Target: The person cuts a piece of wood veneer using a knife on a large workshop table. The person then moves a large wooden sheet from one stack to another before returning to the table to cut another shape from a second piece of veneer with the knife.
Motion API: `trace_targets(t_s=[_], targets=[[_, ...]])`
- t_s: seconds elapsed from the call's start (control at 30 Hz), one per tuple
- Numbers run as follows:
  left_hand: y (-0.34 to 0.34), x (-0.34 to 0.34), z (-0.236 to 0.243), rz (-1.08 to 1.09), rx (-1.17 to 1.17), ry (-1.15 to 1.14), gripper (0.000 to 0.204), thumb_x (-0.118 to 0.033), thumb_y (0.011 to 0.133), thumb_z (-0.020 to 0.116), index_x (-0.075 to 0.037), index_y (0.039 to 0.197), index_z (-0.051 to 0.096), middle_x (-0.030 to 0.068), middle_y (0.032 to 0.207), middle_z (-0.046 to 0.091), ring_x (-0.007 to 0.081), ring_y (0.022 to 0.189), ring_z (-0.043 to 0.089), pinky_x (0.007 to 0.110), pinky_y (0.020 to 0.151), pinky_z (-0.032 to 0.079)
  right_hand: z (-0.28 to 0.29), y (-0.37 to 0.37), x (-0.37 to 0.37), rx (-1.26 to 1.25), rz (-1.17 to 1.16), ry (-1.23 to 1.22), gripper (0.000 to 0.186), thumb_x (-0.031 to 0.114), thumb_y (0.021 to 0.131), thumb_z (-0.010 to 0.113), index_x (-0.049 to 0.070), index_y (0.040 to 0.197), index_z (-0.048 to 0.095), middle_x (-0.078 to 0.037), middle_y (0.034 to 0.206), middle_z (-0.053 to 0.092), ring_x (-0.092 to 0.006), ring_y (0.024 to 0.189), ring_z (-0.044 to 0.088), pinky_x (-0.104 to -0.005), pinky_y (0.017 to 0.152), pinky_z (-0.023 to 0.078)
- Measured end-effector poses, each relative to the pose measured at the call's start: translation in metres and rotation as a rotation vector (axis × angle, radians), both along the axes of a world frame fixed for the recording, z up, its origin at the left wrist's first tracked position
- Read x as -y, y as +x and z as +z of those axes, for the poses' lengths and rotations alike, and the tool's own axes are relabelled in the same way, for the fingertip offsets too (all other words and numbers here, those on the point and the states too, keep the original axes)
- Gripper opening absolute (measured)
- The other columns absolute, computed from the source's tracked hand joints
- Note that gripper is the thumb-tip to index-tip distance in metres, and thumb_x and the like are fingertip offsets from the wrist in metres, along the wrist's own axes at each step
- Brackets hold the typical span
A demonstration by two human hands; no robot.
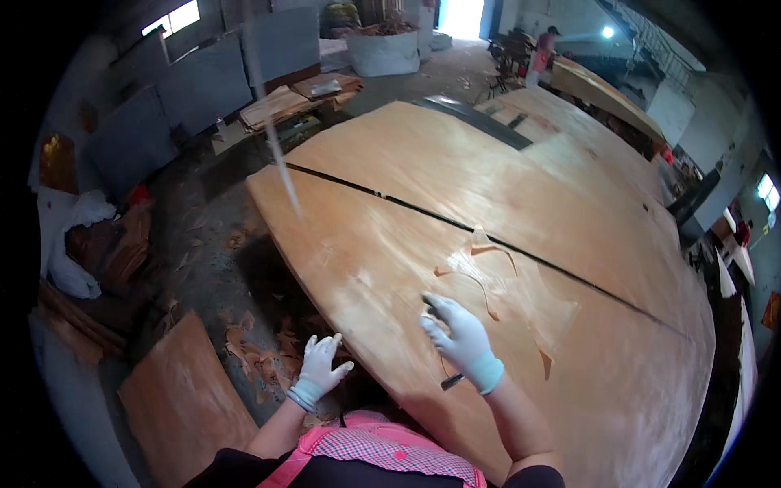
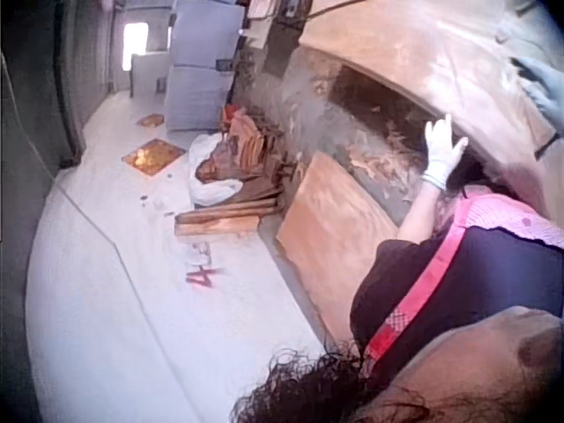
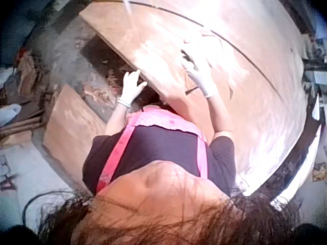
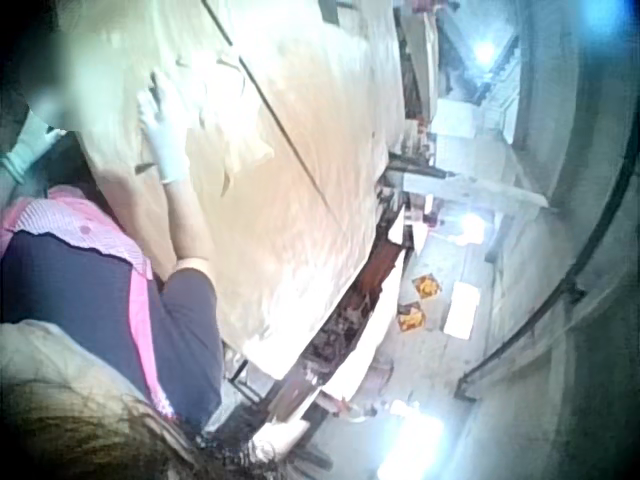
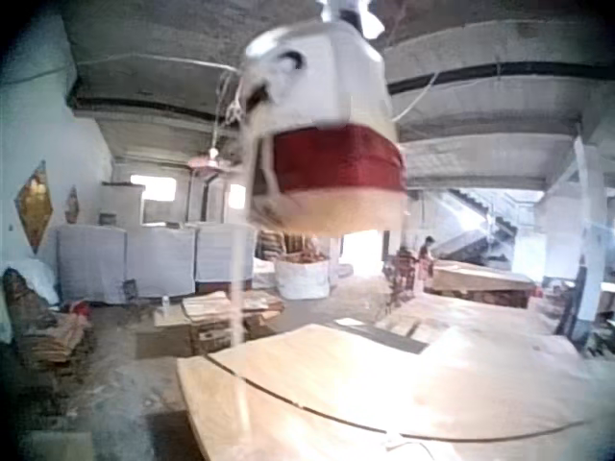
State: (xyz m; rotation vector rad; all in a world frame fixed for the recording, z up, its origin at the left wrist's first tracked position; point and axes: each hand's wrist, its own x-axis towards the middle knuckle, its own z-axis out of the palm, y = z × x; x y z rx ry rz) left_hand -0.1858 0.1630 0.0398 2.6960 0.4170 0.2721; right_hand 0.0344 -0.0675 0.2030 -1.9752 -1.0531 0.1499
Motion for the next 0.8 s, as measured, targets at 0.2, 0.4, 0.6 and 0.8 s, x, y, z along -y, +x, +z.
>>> trace_targets(t_s=[0.2,0.4,0.6,0.8], targets=[[0.0,0.004,0.002,0.0,0.154,-0.101,0.06,-0.04,0.086,0.066,-0.001,0.131,0.055,0.0198,0.122,0.061,0.0335,0.119,0.054,0.047,0.113,0.031,0.107,-0.03,-0.087,0.391,0.211,0.305,0.032,0.021,0.084,0.075,0.003,0.11,0.068,-0.012,0.092,0.065,-0.0259,0.082,0.062,-0.033,0.071,0.049],[0.011,0.004,0.053,0.267,0.444,-0.761,0.023,-0.014,0.09,0.066,0.002,0.107,0.066,0.0077,0.091,0.065,0.0169,0.085,0.062,0.033,0.089,0.049,0.042,-0.023,-0.077,0.133,0.18,0.304,0.011,0.017,0.083,0.071,0.007,0.085,0.073,-0.009,0.071,0.059,-0.0252,0.064,0.054,-0.0376,0.061,0.042],[0.054,0.019,0.166,-0.029,0.599,-1.23,0.024,-0.013,0.088,0.071,-0.001,0.107,0.064,0.0008,0.096,0.064,0.0082,0.086,0.057,0.025,0.089,0.045,-0.026,-0.059,-0.039,0.029,0.243,0.309,0.012,0.015,0.081,0.067,0.005,0.075,0.069,-0.012,0.066,0.057,-0.0305,0.064,0.057,-0.0427,0.06,0.042],[0.095,0.044,0.149,-0.116,0.508,-0.411,0.015,-0.016,0.089,0.068,-0.001,0.088,0.07,0.0055,0.074,0.06,0.0222,0.076,0.065,0.035,0.077,0.05,-0.011,-0.096,0.0,0.314,0.258,0.237,0.012,0.02,0.085,0.068,0.01,0.077,0.066,-0.007,0.069,0.056,-0.0262,0.065,0.056,-0.0407,0.061,0.042]])
